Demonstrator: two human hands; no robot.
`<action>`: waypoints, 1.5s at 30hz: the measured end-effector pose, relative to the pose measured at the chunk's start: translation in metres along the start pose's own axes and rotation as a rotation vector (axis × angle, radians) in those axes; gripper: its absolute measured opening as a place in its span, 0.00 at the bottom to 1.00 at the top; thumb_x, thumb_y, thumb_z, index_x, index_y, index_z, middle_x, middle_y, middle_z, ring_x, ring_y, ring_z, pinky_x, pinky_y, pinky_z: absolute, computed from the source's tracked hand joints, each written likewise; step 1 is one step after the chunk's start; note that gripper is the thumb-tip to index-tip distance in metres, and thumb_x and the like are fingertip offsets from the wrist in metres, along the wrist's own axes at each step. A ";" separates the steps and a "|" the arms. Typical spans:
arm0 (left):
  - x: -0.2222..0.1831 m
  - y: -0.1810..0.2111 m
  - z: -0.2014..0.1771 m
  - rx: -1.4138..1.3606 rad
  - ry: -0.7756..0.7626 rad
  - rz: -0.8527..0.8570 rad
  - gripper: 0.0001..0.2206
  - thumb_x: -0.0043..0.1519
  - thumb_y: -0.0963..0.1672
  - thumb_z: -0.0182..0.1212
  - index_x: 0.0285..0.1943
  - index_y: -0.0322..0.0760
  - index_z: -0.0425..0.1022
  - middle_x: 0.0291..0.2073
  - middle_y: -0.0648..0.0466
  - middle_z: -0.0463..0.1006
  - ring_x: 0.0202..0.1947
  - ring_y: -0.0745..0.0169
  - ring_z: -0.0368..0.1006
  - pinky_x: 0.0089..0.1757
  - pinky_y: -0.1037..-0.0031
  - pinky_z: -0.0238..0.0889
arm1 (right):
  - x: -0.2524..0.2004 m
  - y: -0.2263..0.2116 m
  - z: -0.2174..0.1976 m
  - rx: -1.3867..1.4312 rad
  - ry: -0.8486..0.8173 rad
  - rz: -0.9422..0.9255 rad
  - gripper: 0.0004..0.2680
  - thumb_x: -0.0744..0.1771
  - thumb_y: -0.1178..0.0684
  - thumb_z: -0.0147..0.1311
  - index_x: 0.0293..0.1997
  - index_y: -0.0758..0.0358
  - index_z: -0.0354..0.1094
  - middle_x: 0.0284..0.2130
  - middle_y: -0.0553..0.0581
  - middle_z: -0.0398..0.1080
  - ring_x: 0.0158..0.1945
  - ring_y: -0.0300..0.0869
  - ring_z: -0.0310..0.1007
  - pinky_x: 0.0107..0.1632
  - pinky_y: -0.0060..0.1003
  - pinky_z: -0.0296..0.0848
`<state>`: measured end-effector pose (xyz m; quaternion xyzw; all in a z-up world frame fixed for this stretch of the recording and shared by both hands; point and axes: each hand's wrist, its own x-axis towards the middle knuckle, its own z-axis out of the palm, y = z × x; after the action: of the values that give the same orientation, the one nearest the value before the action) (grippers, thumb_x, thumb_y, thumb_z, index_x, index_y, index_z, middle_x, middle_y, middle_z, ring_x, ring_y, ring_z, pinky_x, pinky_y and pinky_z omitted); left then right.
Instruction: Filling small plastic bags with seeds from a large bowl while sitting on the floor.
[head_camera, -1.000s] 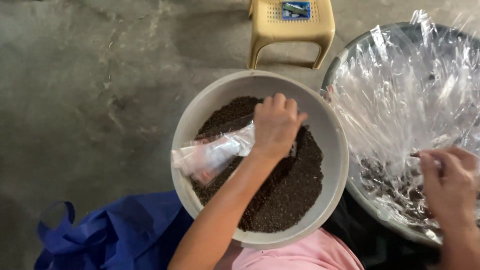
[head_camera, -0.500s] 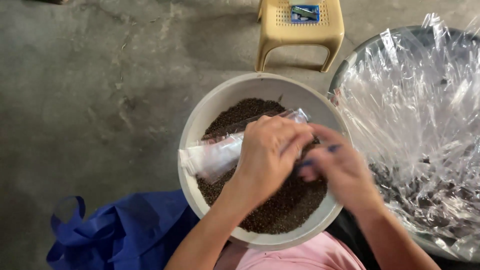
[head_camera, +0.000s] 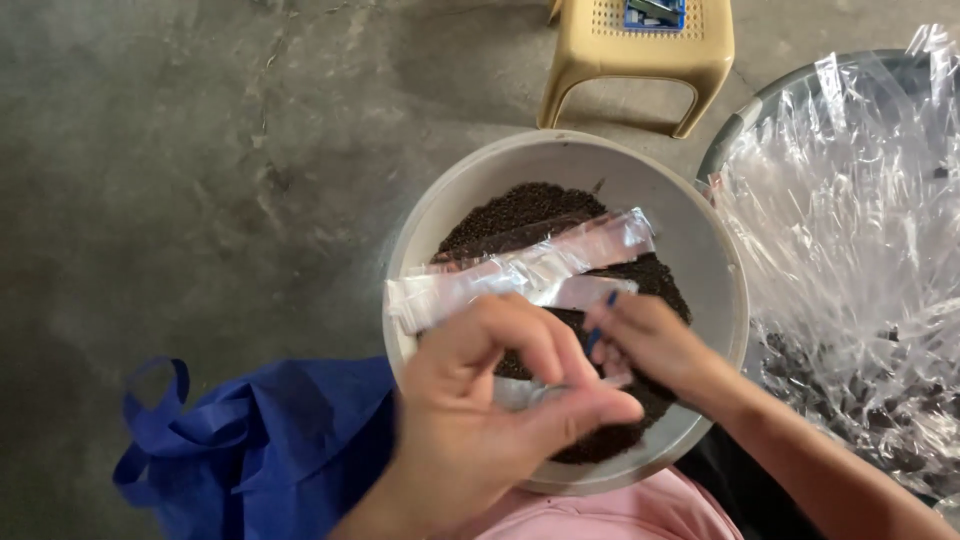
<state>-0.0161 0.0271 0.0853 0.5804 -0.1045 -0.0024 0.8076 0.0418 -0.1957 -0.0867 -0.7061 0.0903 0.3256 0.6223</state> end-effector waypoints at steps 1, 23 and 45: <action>-0.005 -0.016 -0.001 0.000 -0.001 0.001 0.17 0.52 0.33 0.72 0.35 0.41 0.64 0.32 0.58 0.73 0.33 0.70 0.73 0.43 0.76 0.73 | -0.009 -0.009 -0.005 0.000 0.001 -0.001 0.10 0.71 0.55 0.49 0.39 0.74 0.72 0.21 0.62 0.73 0.19 0.43 0.67 0.21 0.36 0.66; 0.025 0.012 0.027 0.416 -0.016 0.192 0.11 0.55 0.36 0.70 0.42 0.33 0.72 0.37 0.54 0.78 0.35 0.65 0.74 0.42 0.78 0.70 | -0.069 -0.058 0.015 -0.323 0.083 -0.731 0.09 0.61 0.61 0.56 0.43 0.64 0.70 0.50 0.58 0.73 0.50 0.44 0.76 0.54 0.36 0.76; 0.012 -0.082 0.015 0.849 -0.139 0.437 0.17 0.46 0.31 0.61 0.42 0.37 0.69 0.36 0.57 0.73 0.37 0.59 0.67 0.52 0.66 0.59 | -0.068 -0.049 0.031 -0.014 0.324 -0.545 0.05 0.69 0.60 0.47 0.45 0.70 0.68 0.28 0.56 0.74 0.24 0.36 0.72 0.28 0.28 0.74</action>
<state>0.0031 -0.0148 0.0153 0.8216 -0.2694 0.1716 0.4722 0.0051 -0.1752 -0.0082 -0.7512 -0.0066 0.0306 0.6594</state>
